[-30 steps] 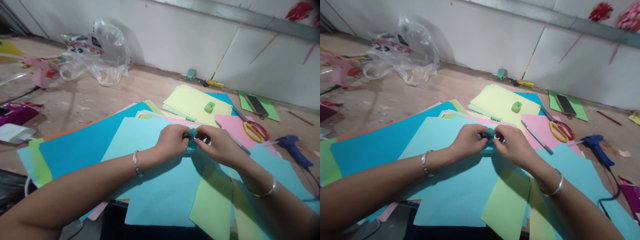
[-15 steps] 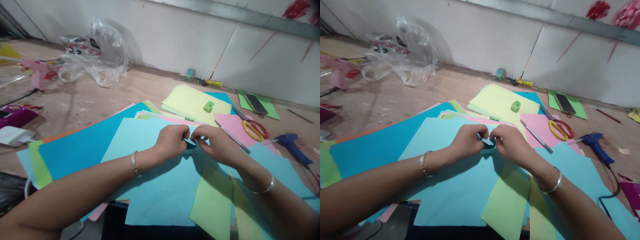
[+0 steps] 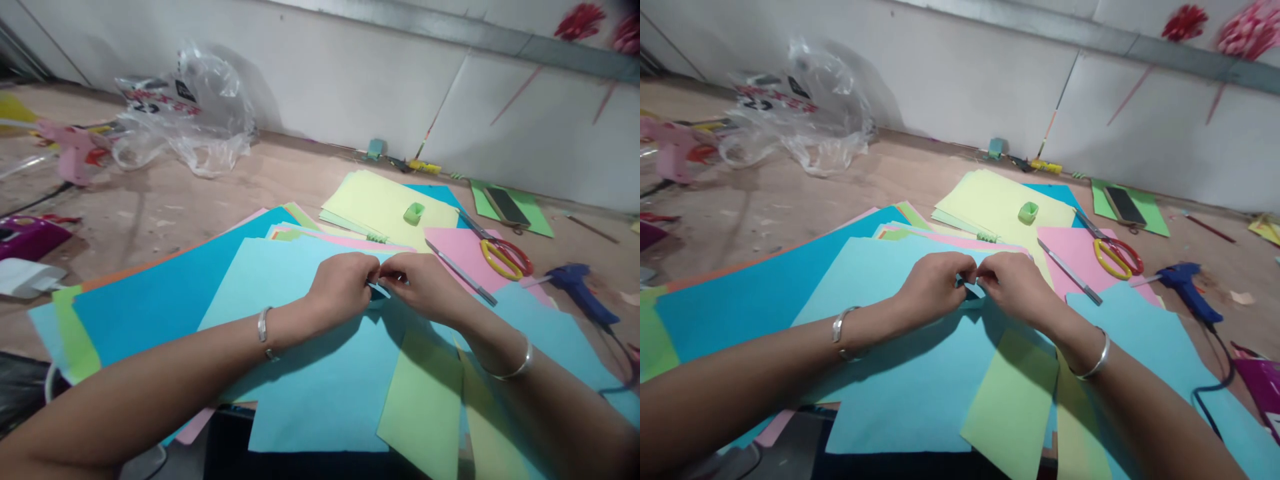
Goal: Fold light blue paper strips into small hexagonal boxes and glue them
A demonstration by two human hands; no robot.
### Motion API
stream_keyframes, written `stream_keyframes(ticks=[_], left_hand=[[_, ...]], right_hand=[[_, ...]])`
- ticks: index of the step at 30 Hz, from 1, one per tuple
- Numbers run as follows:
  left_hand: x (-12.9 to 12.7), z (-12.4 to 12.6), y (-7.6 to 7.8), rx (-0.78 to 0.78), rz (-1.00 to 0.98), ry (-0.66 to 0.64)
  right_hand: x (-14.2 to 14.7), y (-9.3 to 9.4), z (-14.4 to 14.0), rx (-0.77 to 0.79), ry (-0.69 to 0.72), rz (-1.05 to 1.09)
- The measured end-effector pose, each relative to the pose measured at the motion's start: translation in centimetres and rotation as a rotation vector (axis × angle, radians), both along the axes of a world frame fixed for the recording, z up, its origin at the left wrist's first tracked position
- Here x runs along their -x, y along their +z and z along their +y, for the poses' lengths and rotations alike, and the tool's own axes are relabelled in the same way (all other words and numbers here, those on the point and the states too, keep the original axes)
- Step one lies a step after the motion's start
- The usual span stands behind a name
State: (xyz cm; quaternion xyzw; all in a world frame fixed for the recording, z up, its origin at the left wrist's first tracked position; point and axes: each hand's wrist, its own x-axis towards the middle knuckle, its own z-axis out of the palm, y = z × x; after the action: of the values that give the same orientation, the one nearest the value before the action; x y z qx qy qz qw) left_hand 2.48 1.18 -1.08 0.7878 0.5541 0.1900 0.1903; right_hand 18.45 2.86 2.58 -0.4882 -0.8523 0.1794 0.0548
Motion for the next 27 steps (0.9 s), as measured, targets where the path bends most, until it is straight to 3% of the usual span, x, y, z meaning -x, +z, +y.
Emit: stream_keyframes(ticks=[4,8,12,18,27], left_hand=[[0.2,0.0,0.1,0.086,-0.141,-0.037],[0.6,0.1,0.8,0.266,-0.411,-0.069],[1.0,0.7,1.3,0.475,-0.574,0.029],[1.2,0.6,0.9,0.311,-0.319,-0.012],[0.4,-1.5,1.2,-0.021,0.046,-0.005]], right_hand=[[0.2,0.0,-0.2,-0.024,0.0,-0.05],[0.2,-0.4,-0.3,-0.065,-0.007,-0.095],[0.1,-0.7,-0.5,-0.077,0.003,-0.112],[0.5,-0.8,-1.0,-0.095,0.018,-0.161],[0.9,-0.4,-2.3,-0.118,0.034,-0.294]])
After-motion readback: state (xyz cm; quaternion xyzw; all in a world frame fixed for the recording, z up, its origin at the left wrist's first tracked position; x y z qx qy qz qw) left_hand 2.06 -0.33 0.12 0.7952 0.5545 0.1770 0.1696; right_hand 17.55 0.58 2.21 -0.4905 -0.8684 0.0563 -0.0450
